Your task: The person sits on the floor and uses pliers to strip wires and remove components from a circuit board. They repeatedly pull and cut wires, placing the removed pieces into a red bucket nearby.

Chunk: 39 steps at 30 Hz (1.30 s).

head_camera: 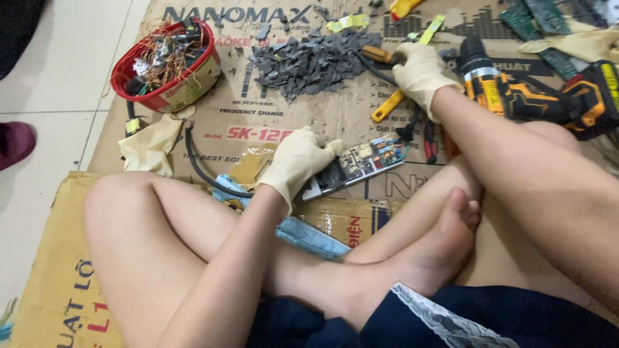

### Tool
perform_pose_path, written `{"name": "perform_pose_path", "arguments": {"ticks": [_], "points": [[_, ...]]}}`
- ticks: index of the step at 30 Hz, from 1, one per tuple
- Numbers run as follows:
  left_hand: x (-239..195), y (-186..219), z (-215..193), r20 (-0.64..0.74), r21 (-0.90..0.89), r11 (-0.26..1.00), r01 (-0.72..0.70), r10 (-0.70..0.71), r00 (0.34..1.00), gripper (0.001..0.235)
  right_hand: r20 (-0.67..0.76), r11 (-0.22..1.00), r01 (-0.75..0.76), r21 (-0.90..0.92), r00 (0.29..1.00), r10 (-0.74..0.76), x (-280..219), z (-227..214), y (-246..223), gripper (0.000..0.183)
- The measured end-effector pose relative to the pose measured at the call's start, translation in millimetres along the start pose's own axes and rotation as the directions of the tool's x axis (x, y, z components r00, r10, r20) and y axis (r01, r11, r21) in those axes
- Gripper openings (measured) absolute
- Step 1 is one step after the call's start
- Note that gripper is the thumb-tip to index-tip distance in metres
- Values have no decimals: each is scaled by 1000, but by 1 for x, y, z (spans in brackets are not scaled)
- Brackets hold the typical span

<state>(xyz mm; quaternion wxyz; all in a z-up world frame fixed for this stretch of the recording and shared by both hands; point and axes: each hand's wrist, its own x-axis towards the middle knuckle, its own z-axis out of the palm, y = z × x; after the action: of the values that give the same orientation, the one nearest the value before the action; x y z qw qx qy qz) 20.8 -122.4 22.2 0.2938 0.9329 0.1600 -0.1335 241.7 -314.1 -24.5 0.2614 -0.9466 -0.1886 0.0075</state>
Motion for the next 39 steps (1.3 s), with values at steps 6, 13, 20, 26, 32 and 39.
{"name": "perform_pose_path", "arguments": {"ticks": [6, 13, 20, 26, 32, 39], "points": [[5, -11, 16, -98, 104, 986, -130, 141, 985, 44, -6, 995, 10, -97, 1000, -11, 16, 17, 16, 29], [2, -23, 17, -300, -8, 995, -104, 96, 949, 44, 43, 944, 198, -265, 980, -194, 39, 22, 50, 38], [-23, -21, 29, -438, -151, 988, -42, -29, 898, 31, 139, 843, 136, -520, 988, -74, 48, 31, 54, 20], [-21, -24, 39, -452, -151, 988, -44, -30, 891, 31, -177, 974, -98, -206, 982, 61, 26, 14, 47, 23], [-1, -28, 54, -473, -213, 977, -16, -89, 877, 32, -774, 920, 387, 54, 598, -206, 4, -2, 60, 37], [0, -15, 54, -435, -255, 959, -126, 3, 900, 38, -468, 802, 526, 282, 805, -364, -143, -31, -73, 8]]}}
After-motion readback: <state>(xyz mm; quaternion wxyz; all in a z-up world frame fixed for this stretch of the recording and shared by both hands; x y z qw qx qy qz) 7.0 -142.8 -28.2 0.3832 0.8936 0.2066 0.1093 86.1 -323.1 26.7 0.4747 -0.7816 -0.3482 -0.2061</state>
